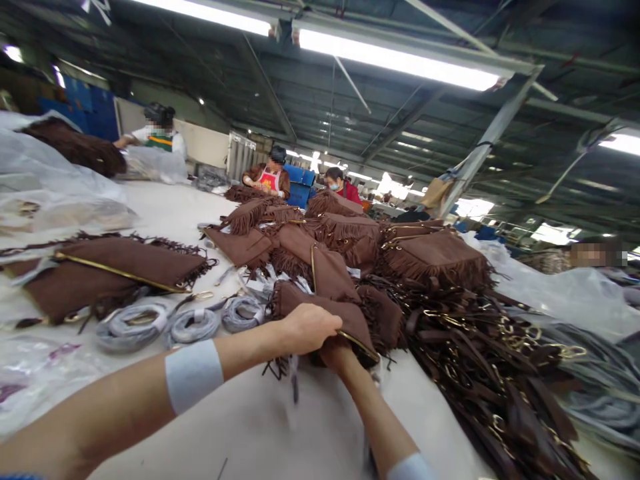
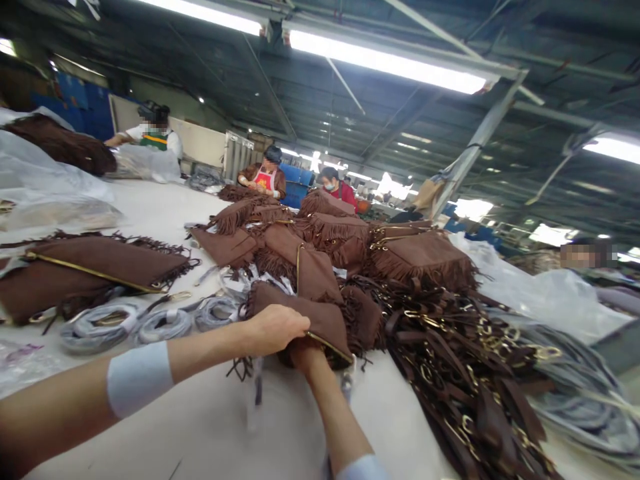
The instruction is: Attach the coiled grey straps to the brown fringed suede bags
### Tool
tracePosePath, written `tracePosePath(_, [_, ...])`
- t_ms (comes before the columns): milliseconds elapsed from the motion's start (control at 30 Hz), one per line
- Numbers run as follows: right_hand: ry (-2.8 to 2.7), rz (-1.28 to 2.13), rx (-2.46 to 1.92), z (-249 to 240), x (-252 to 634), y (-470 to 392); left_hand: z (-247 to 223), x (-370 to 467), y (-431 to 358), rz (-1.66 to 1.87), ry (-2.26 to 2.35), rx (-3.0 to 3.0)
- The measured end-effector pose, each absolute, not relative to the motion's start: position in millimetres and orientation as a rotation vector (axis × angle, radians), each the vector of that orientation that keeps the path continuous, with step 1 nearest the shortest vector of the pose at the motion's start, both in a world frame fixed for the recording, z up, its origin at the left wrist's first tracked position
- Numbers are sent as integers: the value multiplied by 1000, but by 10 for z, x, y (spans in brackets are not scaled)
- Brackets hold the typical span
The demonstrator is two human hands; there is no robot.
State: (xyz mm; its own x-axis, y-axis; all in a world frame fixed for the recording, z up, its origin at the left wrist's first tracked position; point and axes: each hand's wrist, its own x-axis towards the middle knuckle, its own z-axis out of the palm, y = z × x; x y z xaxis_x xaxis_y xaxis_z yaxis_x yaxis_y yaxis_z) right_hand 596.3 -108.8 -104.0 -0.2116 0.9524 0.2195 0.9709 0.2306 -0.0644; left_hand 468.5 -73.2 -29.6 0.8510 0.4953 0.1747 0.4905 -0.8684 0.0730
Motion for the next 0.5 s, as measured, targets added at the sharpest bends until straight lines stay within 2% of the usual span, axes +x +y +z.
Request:
tracePosePath(167, [-2396, 201, -1567, -997, 6134, -1516, -421, 4193, -430, 265, 674, 2696])
tracePosePath(300, [-2315, 545, -1562, -881, 6342, -1969, -358, 3775, -430, 127, 1002, 2790])
tracePosePath(400, [-2329, 542, -1595, -830, 6268, -2065, -319, 3665, -581, -158, 1025, 2859])
tracePosePath(500, [-2329, 375, -1661, -847, 5916, -2007, -434, 3706, -763, -343, 996, 2902])
